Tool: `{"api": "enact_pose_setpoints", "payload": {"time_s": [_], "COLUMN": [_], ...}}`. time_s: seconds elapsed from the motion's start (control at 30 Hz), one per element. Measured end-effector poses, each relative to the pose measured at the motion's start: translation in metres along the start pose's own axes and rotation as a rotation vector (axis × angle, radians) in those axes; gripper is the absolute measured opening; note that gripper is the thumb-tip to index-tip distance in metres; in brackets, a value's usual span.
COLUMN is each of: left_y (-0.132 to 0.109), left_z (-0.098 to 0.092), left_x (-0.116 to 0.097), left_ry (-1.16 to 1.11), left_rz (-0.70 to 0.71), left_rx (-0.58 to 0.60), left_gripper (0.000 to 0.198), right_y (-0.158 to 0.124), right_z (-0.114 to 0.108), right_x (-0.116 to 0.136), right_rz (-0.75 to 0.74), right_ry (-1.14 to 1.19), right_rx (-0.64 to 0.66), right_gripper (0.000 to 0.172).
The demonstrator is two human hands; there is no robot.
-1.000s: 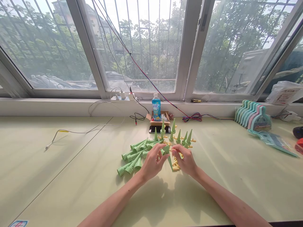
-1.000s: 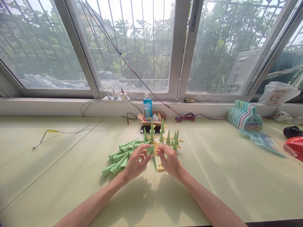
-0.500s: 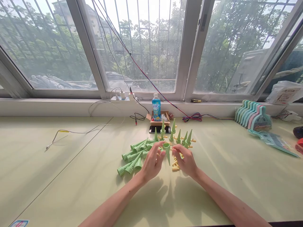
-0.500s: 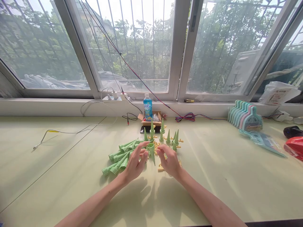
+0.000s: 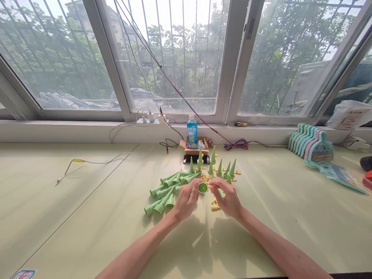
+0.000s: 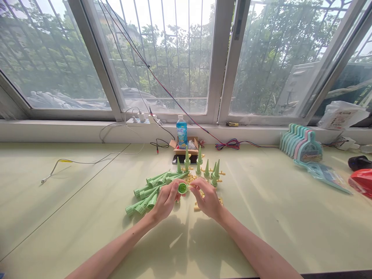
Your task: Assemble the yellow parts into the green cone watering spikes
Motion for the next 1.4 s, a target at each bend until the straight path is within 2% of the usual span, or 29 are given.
{"api": "enact_pose_setpoints", "payload": {"time_s": [0.3,0.8,1.07,1.2,1.4], "left_y": [0.000,0.000,0.000,0.001,0.001], "left_z": [0.002,0.002,-0.001,0.001,0.005], "left_x": [-0.002,0.000,-0.006,-0.010,-0.006], "left_ry": [0.036,0.021,-0.020,0.018,0.046], "left_rz": [-0.011,-0.019,0.029,0.100,0.124], "left_rx": [0.055,0.062,0.036,0.060,0.086], "left_gripper": [0.048,0.047,0.038,0.036,0.035], "right_y": [-0.001,0.001,0.000,-0.001,-0.001], "right_z": [-0.001,-0.006,-0.008,-0.008,-0.009], "right_x": [-0.003,-0.003,-0.004,-0.008,-0.012], "right_rz": [0.017,0.029,0.042,0.071,0.101], "right_ry": [-0.002,-0.014,-0.032,-0.060,-0.078], "right_rx": [-0.014,-0.062,-0.082,-0.087,-0.067], "right_gripper": [0.014,0.017,0.018,0.021,0.023]}}
Point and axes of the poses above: each hand's wrist, its own y-axis towards the middle knuckle, its own z-axis out of the palm, x = y × z, the point moved 9 cm from there along y, towards the middle knuckle, and after that the axes turned 15 degrees about x, right-handed, at the moved point
